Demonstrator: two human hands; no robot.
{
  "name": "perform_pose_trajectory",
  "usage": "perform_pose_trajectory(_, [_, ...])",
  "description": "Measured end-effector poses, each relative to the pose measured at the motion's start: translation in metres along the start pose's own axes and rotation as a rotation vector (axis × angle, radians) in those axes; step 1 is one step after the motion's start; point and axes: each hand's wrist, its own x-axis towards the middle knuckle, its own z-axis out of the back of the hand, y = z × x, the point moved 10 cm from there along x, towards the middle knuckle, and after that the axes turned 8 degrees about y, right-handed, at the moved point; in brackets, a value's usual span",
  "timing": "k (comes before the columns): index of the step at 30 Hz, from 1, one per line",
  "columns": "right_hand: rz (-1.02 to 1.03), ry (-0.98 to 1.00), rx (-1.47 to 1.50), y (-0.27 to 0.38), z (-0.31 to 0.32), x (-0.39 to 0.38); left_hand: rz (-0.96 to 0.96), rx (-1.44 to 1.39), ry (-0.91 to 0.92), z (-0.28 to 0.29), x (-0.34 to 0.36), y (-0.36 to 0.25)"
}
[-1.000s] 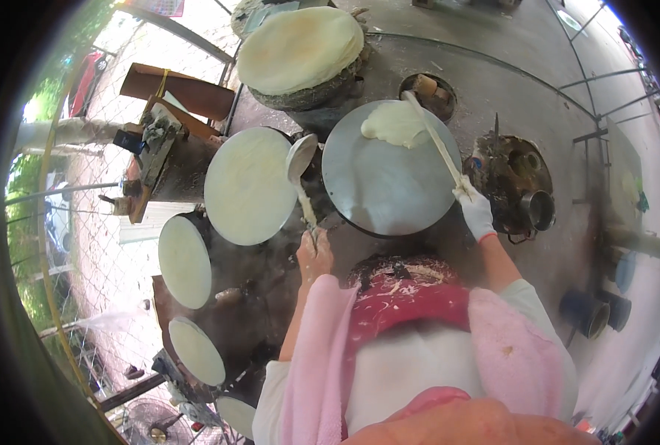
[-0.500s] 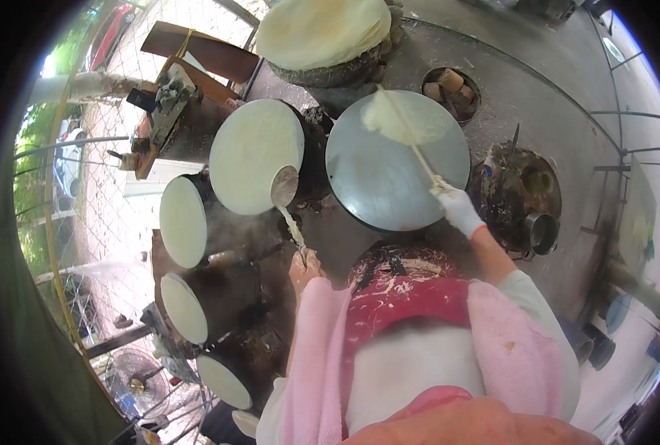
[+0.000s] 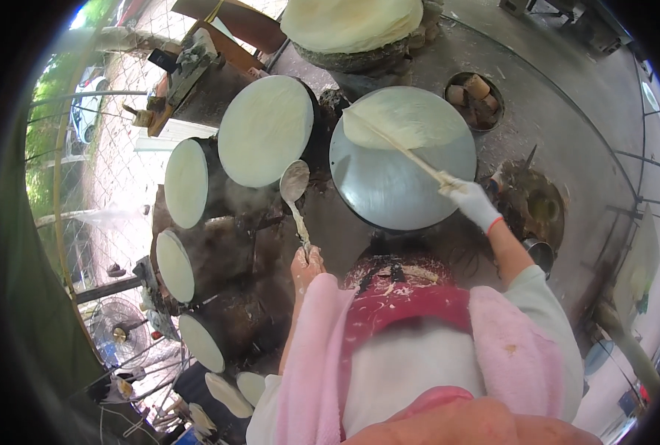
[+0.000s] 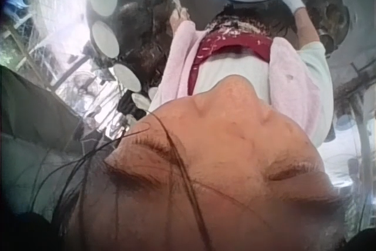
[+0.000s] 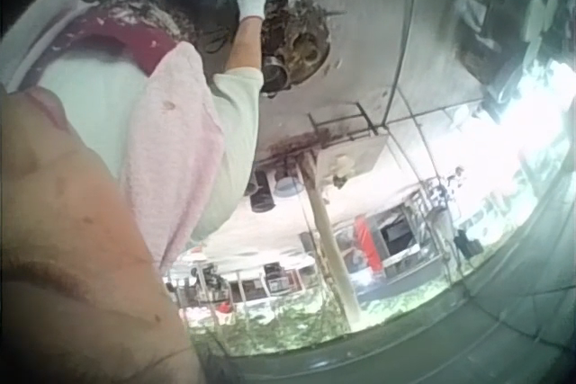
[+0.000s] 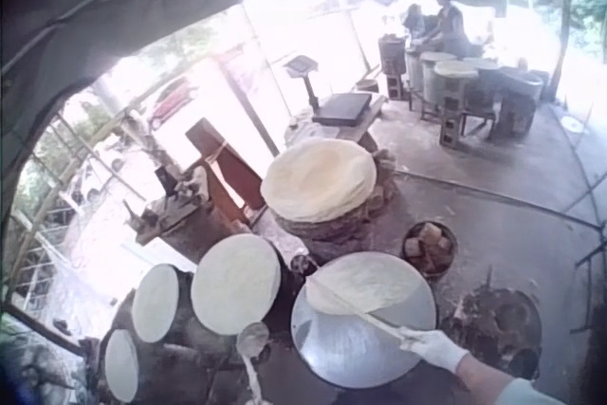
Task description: The person pours batter onto several heated plates using a ladle, spreads it into thin circles with a stick, and peels the cooked layers off by hand to stack them.
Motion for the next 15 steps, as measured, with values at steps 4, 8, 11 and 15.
perform_pose_trajectory(4, [0.013,-0.026,-0.07,0.011,0.054,0.01,0.009,-0.003,-0.027,0.001,-0.008,0.003])
perform_pose_trajectory(8, [-0.128,0.255,0.043,-0.007,0.011,0.012,0.007,0.107,-0.049,0.002,-0.004,0.014])
perform_pose_trajectory(11, [-0.021,0.224,-0.222,0.017,0.019,0.003,0.046,0.076,-0.061,0.007,-0.005,0.028])
perform_pose_trajectory(15, [-0.032,0.091,-0.186,0.04,0.076,0.033,0.034,0.127,-0.069,0.004,-0.009,0.018])
